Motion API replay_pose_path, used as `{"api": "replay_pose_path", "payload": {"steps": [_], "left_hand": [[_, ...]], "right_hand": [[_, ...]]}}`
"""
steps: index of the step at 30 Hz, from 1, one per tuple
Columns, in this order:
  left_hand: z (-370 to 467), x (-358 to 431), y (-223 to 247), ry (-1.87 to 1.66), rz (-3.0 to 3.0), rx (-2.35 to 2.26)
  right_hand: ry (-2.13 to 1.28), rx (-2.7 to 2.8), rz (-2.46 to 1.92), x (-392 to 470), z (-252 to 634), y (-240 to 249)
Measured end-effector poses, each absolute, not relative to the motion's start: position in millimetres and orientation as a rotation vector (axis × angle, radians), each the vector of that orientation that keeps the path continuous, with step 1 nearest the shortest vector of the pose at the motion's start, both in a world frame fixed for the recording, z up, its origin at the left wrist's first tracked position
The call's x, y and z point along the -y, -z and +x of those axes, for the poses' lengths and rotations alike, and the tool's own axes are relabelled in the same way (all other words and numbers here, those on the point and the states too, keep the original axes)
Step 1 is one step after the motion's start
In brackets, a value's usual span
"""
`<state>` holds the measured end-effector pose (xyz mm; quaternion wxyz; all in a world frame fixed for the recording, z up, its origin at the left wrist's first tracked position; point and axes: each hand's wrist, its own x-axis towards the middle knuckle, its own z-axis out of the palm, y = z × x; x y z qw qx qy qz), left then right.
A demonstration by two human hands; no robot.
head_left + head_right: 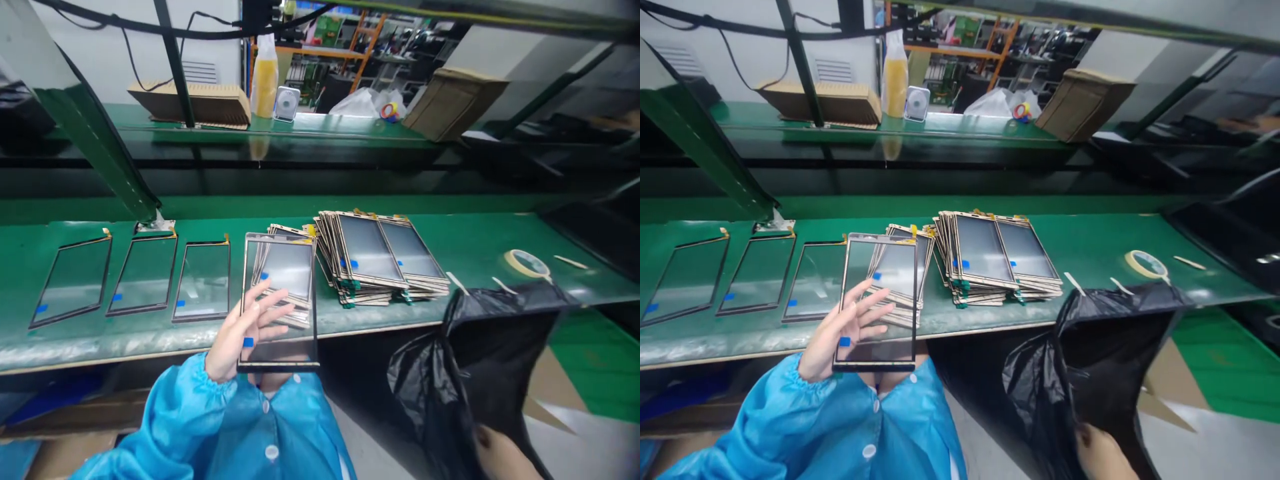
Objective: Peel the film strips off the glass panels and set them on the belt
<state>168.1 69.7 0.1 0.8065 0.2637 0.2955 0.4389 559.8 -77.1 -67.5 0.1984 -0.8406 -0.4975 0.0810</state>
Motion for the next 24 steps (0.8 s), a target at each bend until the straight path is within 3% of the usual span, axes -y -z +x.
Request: {"api": "replay_pose_path", "payload": {"steps": [3,7,10,15,20,22,24], "left_hand": [[177.1,-68.9,-4.4,-0.988,0.607,-0.69],[178.5,-62.0,-7.8,-1.091,0.632,-0.735],[168.7,-55.2,-8.3,-1.168,0.641,-0.763],[158.9,-43.9,-8.0,-1.241,0.655,-0.805],[166.6,-40.8,-7.5,-1.343,0.785,-0.876],[168.0,-43.4,-3.4,-1.351,0.813,-0.875],[167.0,-46.2,4.4,-1.253,0.762,-0.817]], "right_hand": [[-0.318,1.238,-2.185,65.8,497.8,64.2],[-0.816,1.301,-1.581,17.2,395.1,38.3],[-0.935,1.332,-1.443,-5.5,350.6,30.6],[-0.909,1.496,-1.426,-14.9,341.2,34.7],[-0.642,1.693,-1.384,-8.8,329.5,19.8],[-0.757,1.733,-1.273,-10.7,318.6,6.1],[-1.141,1.658,-1.062,-20.7,312.1,-9.8]]}}
